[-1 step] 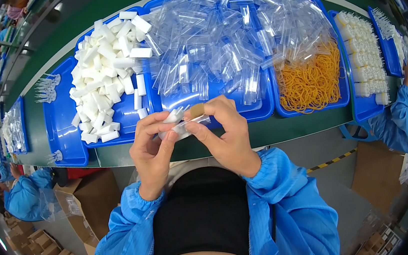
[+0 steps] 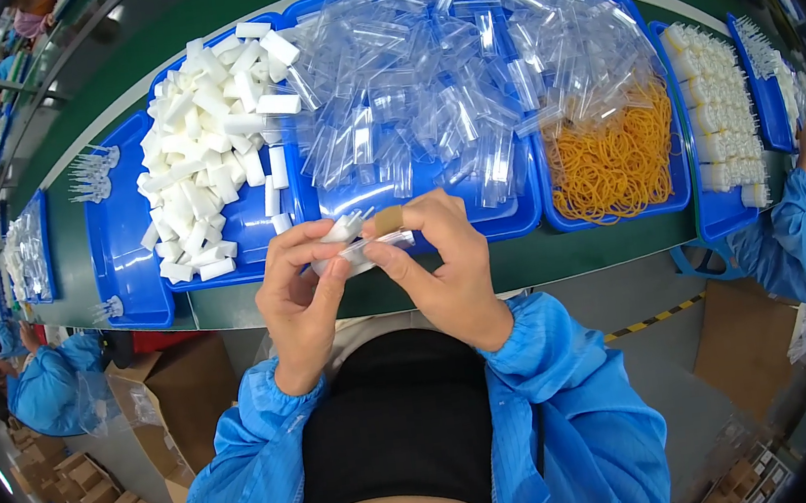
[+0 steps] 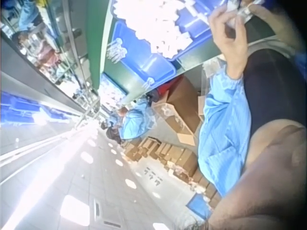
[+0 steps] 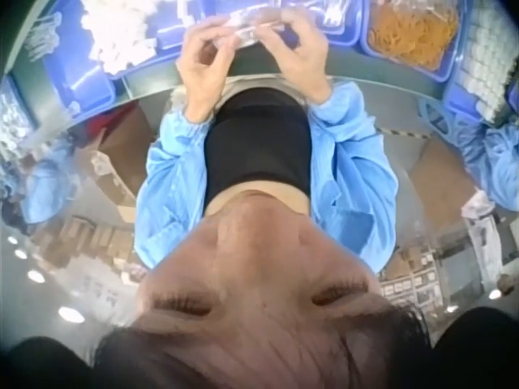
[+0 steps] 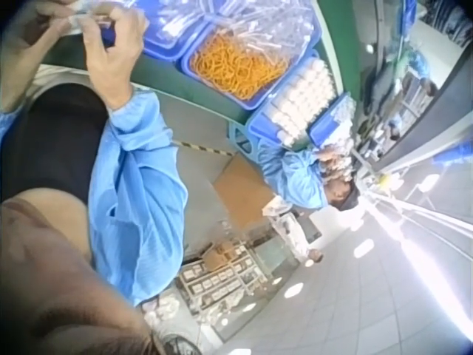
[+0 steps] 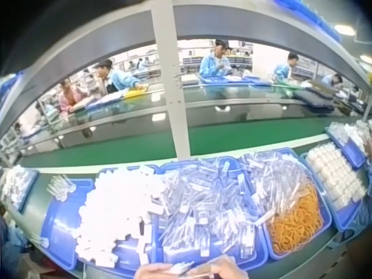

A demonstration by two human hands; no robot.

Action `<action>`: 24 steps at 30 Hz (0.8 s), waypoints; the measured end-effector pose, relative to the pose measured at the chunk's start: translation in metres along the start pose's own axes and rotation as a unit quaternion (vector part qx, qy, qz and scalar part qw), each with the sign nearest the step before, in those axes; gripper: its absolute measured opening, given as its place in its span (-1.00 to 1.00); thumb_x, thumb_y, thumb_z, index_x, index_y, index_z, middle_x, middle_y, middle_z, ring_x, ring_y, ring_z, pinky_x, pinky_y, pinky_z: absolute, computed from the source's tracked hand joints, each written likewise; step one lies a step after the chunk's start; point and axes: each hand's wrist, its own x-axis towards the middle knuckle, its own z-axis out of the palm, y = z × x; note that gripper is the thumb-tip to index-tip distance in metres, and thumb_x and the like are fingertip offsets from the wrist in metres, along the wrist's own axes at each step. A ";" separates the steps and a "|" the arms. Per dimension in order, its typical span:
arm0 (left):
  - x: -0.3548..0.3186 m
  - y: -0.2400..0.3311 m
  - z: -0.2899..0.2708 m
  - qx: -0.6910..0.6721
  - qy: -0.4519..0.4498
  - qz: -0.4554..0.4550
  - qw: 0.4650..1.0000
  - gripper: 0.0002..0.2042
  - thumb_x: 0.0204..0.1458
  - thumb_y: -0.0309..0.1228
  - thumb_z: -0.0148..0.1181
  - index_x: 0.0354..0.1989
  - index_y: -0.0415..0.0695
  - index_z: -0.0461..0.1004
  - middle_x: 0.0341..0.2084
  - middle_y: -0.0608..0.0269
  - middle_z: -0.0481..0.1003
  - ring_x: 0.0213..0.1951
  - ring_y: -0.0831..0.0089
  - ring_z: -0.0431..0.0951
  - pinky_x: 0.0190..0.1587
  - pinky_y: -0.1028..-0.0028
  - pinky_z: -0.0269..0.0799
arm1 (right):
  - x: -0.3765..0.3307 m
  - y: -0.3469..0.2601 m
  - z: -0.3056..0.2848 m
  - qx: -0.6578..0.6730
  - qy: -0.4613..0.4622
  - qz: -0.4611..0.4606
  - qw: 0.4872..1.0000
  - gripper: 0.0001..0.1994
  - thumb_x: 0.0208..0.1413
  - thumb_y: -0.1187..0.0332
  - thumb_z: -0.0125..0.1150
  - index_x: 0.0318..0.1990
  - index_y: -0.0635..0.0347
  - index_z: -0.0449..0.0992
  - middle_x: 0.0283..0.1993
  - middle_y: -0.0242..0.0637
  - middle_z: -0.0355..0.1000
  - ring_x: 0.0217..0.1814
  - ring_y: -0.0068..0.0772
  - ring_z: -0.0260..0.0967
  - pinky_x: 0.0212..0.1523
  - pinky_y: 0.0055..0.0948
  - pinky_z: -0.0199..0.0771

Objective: The person assembles small white plastic components into a circular holder by hand, then secures them with a rubber band.

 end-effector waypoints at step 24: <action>0.002 0.007 -0.009 -0.069 -0.022 -0.016 0.997 -0.75 0.08 -0.69 0.21 -0.05 -0.30 0.53 0.06 0.07 0.36 0.06 0.30 0.49 0.02 0.44 0.54 | 0.013 0.000 -0.009 0.150 0.008 0.157 0.976 -0.70 0.10 0.43 0.37 -0.12 0.30 0.37 -0.22 -0.20 0.56 -0.11 -0.53 0.49 -0.01 -0.53 0.41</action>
